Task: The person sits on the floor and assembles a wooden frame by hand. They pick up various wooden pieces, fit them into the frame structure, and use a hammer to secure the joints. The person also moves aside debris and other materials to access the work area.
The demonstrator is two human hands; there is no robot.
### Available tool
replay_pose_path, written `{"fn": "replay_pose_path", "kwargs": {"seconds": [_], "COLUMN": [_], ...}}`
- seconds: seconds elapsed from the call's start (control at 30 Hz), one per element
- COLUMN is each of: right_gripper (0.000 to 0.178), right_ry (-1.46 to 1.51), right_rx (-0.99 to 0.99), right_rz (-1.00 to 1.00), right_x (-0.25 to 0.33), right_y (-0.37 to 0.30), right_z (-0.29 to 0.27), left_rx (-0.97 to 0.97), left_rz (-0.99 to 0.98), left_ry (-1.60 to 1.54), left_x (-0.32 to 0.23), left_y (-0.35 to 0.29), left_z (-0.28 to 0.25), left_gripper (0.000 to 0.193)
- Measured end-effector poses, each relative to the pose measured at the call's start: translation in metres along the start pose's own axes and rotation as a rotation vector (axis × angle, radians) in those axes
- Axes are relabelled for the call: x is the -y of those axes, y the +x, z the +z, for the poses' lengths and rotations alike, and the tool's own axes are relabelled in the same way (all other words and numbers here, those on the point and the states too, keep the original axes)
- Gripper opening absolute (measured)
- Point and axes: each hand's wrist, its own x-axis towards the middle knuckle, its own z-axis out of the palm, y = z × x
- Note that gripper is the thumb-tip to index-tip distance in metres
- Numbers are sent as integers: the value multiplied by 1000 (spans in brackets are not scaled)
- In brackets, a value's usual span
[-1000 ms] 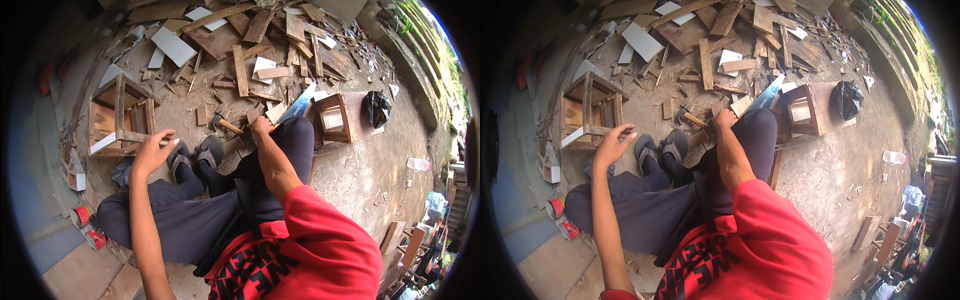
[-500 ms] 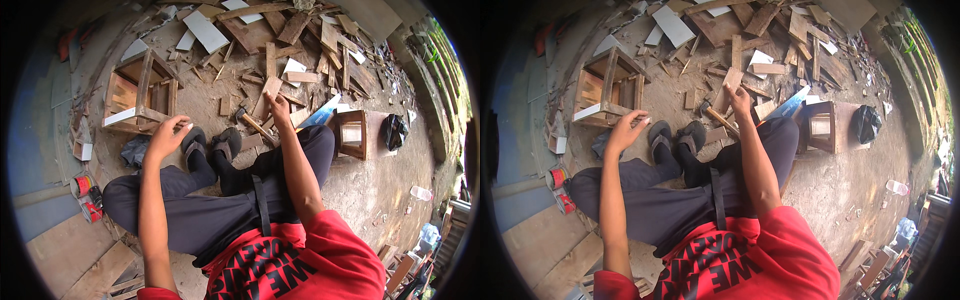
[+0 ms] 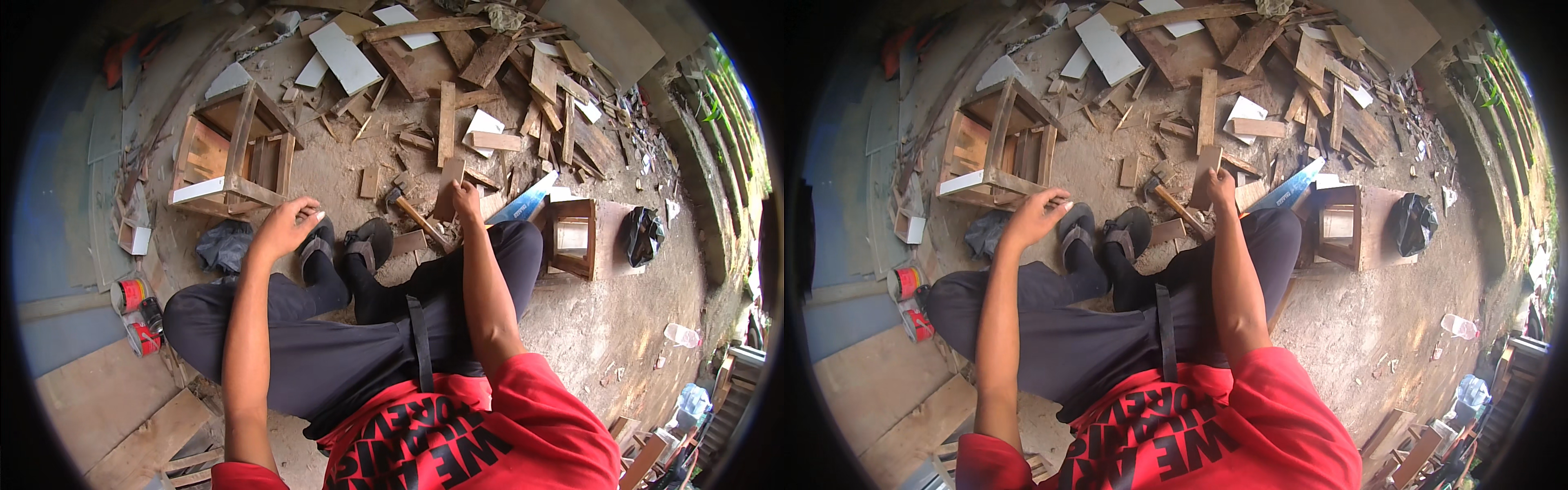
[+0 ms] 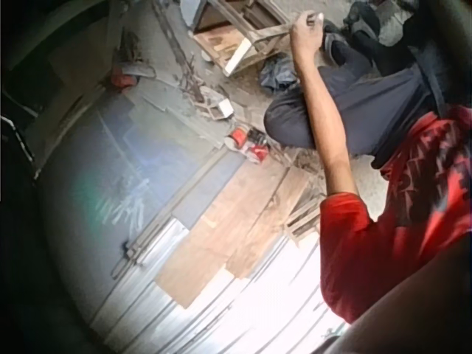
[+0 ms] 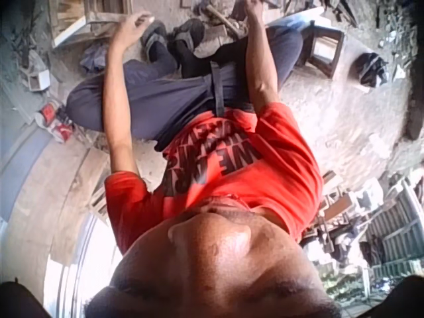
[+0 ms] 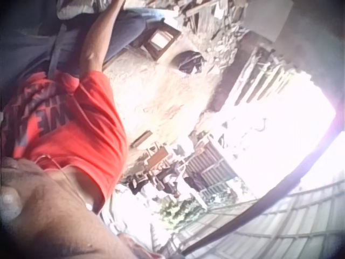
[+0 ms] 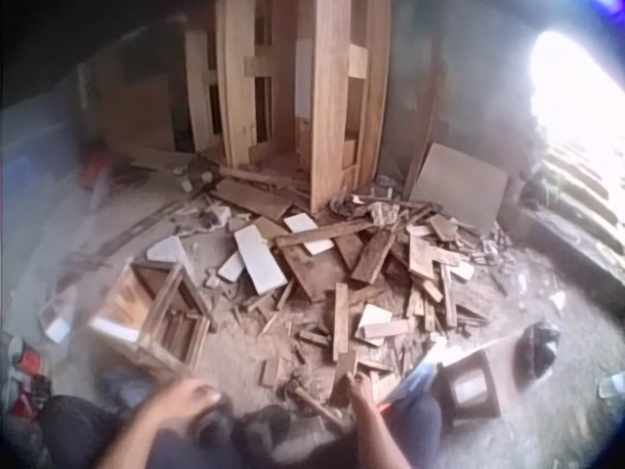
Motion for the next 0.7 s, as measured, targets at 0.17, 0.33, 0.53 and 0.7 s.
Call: {"fn": "replay_pose_path", "kwargs": {"seconds": [0.17,0.33,0.53,0.7], "right_gripper": [36,57,69,66], "right_ry": [-66,-116,-281,-367], "right_rx": [-171,-193,-191,-245], "right_rz": [128,150,-72,-283], "right_x": [-37,-18,29,56], "right_y": [10,5,4,61], "right_z": [11,17,26,40], "left_rx": [-4,9,-31,12], "left_rz": [19,12,2,-19], "left_ry": [1,2,22,51], "left_x": [-17,-11,-9,-16], "left_y": [3,3,0,-7], "left_z": [-1,0,2,0], "left_gripper": [33,33,33,32]}}
